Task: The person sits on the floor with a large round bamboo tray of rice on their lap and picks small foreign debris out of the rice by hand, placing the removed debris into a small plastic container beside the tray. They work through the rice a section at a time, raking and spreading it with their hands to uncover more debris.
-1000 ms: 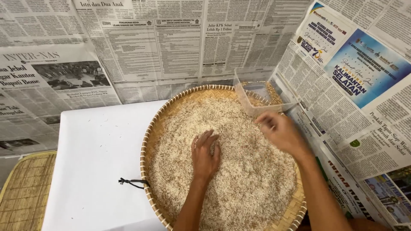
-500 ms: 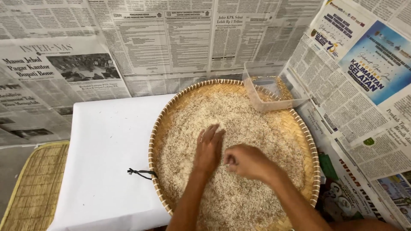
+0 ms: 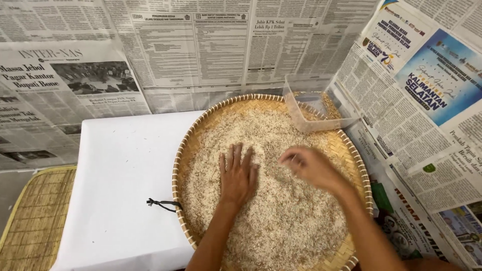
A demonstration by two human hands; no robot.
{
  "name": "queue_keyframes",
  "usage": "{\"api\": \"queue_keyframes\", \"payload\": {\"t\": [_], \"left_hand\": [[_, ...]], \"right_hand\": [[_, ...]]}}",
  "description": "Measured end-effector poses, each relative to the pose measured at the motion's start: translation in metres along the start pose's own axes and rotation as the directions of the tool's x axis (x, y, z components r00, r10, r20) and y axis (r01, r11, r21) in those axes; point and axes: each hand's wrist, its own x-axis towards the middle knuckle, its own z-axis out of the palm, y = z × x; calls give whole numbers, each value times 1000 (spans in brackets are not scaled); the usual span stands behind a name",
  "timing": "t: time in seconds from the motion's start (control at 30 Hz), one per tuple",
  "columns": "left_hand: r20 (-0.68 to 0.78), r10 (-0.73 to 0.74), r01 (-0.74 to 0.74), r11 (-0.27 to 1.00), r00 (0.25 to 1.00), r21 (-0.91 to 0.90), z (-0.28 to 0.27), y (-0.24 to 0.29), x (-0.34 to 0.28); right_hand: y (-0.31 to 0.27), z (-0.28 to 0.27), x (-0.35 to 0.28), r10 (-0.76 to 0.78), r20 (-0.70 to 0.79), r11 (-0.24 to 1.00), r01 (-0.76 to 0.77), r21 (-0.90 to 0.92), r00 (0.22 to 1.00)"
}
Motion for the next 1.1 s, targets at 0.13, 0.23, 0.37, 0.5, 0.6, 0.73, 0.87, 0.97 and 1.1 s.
{"api": "queue_keyframes", "payload": {"t": [0.13,0.23,0.37,0.5,0.6,0.73,0.87,0.97,1.1], "left_hand": [[-4,-74,73,989,997,-127,-9,29,-9],[39,-11,23,942,999,-336,-12,67,-21],[-199,400,-444,844,895,-301,30,105,-35],[82,495,-497,826,865,265,99,104,-19],[-274,423,-450,892,864,-39,53,76,-20],[-266,349,-308,934,899,184,21,-1,-1],[-168,48,-6,971,985,239,3,-49,1],[10,-108,106,990,994,95,-6,-46,-1],[52,-106,101,991,993,85,-4,-44,2]], "right_hand": [[74,-43,35,-94,-334,995,93,-21,938],[111,-68,50,-340,-778,938,133,-319,528],[102,-50,23,-422,-765,906,244,-346,486],[128,-13,30,-514,-711,856,337,-392,480],[146,14,38,-178,-637,972,31,-234,750],[175,49,59,-254,-562,956,117,-268,787],[121,62,53,35,-336,996,-60,-64,941],[96,79,49,-108,-342,993,84,-84,933],[99,99,54,-291,-334,949,226,-220,897]]}}
